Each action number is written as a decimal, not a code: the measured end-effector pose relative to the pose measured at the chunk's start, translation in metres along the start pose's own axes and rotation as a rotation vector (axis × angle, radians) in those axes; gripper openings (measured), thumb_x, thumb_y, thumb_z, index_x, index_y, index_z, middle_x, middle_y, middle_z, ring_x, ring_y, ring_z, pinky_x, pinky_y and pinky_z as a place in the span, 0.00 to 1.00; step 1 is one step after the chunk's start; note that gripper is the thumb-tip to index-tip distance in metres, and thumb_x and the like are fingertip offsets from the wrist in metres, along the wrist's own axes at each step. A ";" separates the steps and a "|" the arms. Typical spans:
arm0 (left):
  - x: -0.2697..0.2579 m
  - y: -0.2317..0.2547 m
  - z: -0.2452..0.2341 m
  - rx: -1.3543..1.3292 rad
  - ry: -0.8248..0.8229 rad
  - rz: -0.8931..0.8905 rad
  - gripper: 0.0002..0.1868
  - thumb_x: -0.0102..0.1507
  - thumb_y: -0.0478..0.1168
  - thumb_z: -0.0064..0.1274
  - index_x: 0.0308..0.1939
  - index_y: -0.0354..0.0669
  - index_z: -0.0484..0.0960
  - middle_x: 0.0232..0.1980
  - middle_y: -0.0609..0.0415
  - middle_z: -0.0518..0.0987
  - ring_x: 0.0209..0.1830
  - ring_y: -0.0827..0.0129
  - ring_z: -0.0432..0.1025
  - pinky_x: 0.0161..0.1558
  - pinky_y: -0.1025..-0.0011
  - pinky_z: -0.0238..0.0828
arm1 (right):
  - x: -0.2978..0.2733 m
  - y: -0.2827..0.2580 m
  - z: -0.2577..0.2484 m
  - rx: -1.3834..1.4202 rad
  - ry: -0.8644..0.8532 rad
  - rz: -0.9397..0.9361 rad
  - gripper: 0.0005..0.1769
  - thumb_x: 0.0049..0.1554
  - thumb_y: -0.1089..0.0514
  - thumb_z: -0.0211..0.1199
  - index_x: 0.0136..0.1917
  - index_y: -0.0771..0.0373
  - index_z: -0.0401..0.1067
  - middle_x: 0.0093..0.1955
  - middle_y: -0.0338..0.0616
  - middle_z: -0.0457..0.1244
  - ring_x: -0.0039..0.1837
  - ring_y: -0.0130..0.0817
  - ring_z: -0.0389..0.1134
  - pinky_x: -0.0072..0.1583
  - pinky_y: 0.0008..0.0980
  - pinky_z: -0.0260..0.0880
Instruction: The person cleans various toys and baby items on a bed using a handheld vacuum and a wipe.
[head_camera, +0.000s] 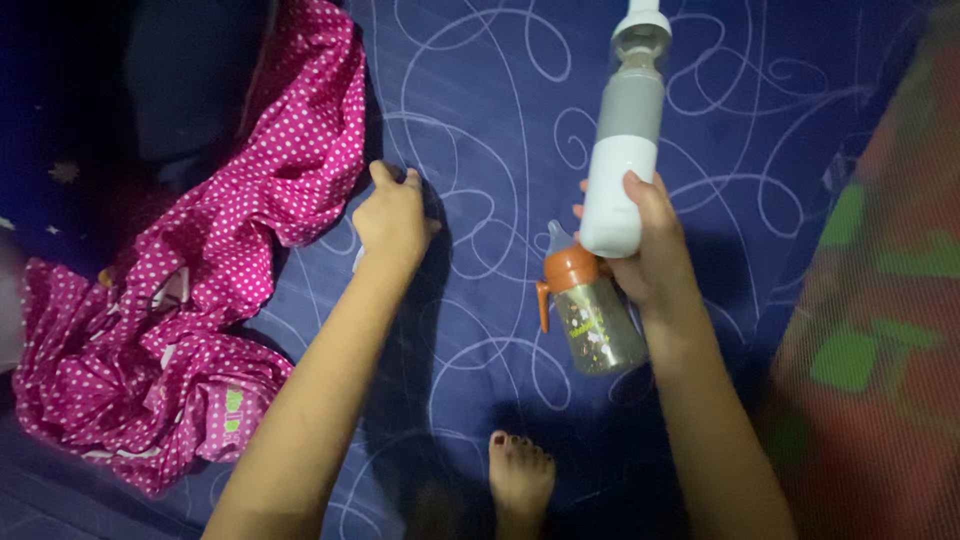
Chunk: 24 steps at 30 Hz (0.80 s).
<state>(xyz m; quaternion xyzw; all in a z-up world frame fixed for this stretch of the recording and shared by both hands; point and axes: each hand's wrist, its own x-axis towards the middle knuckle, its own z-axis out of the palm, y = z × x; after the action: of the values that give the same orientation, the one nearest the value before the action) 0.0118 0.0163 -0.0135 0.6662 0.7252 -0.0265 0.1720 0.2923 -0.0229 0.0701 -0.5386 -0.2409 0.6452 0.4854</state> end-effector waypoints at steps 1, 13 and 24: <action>0.002 -0.002 0.000 0.010 0.029 0.008 0.43 0.46 0.47 0.73 0.65 0.52 0.75 0.69 0.49 0.66 0.54 0.53 0.76 0.47 0.57 0.77 | 0.008 -0.002 -0.005 0.036 -0.032 -0.013 0.31 0.60 0.46 0.54 0.72 0.61 0.58 0.58 0.50 0.63 0.54 0.39 0.69 0.49 0.41 0.74; -0.022 -0.171 -0.040 0.127 0.305 -0.083 0.40 0.56 0.52 0.63 0.73 0.71 0.69 0.74 0.36 0.60 0.37 0.39 0.77 0.31 0.50 0.75 | -0.052 0.030 0.004 -0.016 -0.324 0.177 0.32 0.62 0.51 0.55 0.75 0.63 0.54 0.55 0.52 0.64 0.48 0.39 0.71 0.44 0.37 0.75; -0.021 -0.295 -0.056 0.254 0.308 -0.172 0.17 0.68 0.59 0.52 0.57 0.62 0.82 0.40 0.39 0.83 0.38 0.41 0.78 0.36 0.46 0.74 | -0.137 0.083 0.009 -0.369 -0.316 0.472 0.44 0.51 0.55 0.58 0.79 0.59 0.49 0.57 0.53 0.66 0.51 0.43 0.73 0.51 0.42 0.76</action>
<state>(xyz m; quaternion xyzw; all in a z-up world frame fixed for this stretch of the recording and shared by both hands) -0.2869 -0.0220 -0.0112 0.6145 0.7878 -0.0300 -0.0291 0.2463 -0.1769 0.0670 -0.5517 -0.2944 0.7608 0.1734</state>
